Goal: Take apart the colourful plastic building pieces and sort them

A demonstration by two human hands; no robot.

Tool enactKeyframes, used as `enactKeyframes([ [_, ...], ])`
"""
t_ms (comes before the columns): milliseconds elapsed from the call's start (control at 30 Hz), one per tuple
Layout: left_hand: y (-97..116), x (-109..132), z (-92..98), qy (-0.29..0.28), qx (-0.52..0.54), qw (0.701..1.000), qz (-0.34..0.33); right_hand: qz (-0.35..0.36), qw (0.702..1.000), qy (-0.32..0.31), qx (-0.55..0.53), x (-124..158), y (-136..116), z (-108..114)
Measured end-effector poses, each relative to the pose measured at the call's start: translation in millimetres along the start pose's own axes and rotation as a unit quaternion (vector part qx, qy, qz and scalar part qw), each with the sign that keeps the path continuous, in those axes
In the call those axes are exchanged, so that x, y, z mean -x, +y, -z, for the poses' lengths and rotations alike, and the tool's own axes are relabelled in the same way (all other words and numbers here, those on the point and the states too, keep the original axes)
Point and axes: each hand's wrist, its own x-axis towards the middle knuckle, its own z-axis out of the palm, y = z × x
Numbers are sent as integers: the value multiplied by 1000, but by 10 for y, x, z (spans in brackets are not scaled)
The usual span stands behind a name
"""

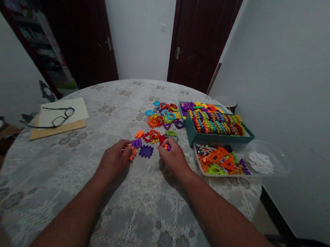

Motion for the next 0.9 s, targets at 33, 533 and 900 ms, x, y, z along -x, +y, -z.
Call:
enactKeyframes([
  [33, -1, -1, -2, 0, -2, 1000, -2, 19, 999, 11, 25, -10, 11, 18],
  [533, 23, 7, 1, -25, -48, 998, 45, 273, 899, -111, 323, -405, -381, -225],
  [900, 67, 13, 68, -47, -93, 993, 60, 247, 706, -293, 595, -1039, -645, -767],
])
